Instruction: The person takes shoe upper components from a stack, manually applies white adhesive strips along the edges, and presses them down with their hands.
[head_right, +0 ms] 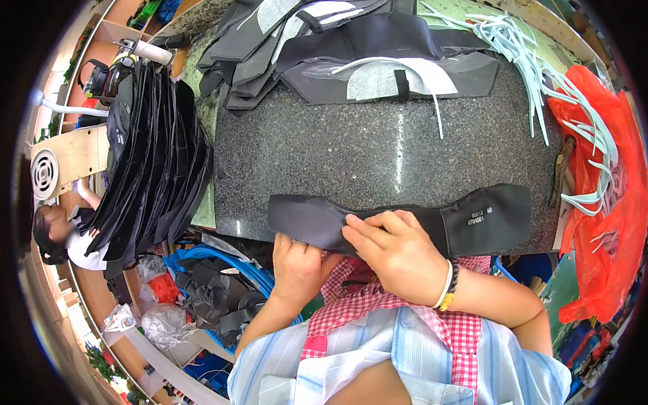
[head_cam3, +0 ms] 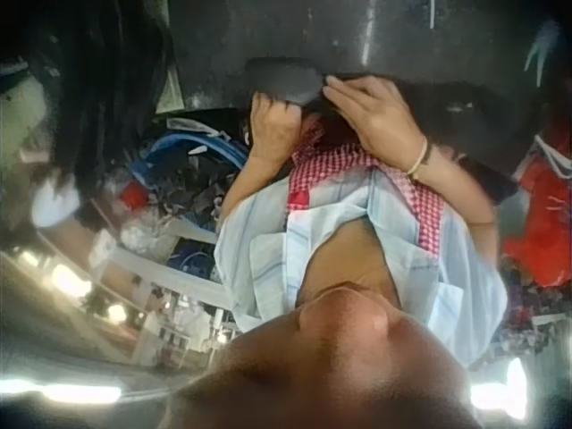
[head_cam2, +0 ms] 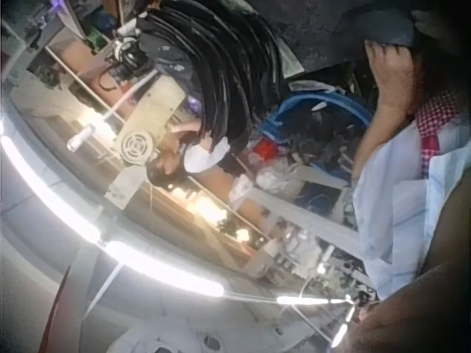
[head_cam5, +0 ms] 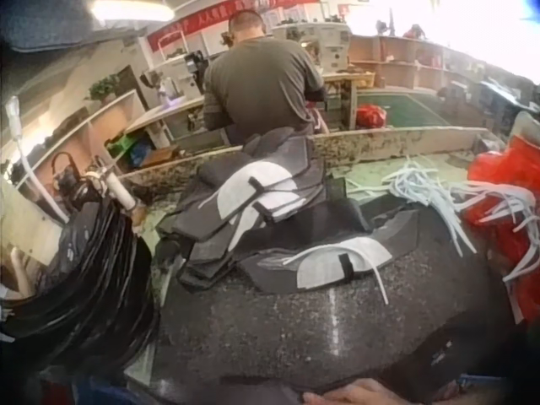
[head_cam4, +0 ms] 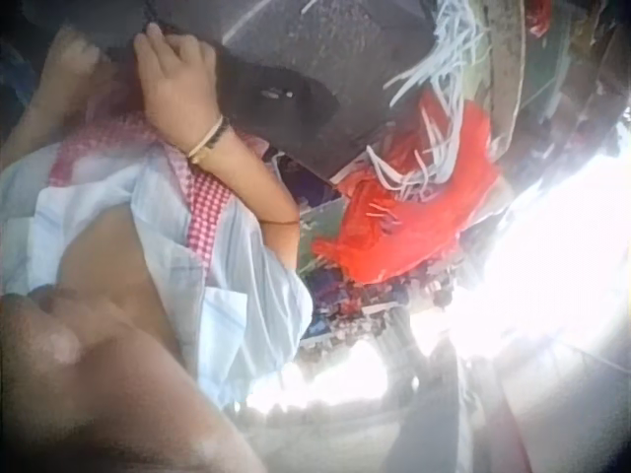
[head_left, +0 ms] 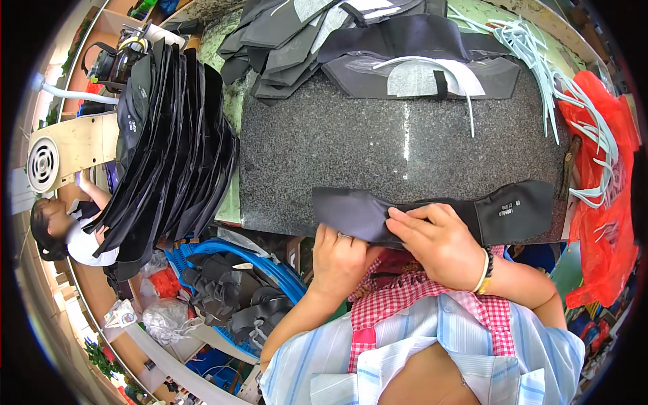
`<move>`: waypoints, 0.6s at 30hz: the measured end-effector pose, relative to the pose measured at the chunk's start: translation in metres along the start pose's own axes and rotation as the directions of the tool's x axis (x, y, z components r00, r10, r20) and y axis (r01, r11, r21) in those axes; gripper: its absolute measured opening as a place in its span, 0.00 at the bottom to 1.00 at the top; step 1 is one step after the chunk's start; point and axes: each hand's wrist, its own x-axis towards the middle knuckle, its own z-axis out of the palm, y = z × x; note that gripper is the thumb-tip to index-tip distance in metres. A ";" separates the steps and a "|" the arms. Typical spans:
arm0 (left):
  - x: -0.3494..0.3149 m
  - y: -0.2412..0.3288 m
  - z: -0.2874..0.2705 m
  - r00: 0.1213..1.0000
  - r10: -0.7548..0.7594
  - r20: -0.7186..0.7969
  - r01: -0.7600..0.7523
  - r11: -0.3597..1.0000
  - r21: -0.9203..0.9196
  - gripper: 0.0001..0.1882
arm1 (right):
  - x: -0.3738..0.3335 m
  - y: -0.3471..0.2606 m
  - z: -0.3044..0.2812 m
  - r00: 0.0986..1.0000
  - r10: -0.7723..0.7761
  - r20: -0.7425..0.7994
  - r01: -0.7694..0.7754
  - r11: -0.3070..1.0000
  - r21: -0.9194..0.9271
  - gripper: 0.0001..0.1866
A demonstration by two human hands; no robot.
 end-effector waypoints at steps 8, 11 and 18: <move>0.048 -0.048 -0.027 0.712 -0.540 0.449 0.672 0.339 -0.658 0.09 | -0.005 -0.001 0.007 0.981 -0.143 0.128 0.181 0.915 -0.361 0.23; 0.040 -0.052 -0.017 0.749 -0.534 0.392 0.610 0.326 -0.722 0.10 | -0.006 -0.005 0.012 0.982 -0.138 0.130 0.178 0.904 -0.389 0.24; 0.045 -0.038 -0.017 0.821 -0.553 0.143 0.452 0.478 -0.753 0.14 | 0.002 -0.012 0.002 0.977 -0.077 0.200 0.146 0.924 -0.354 0.29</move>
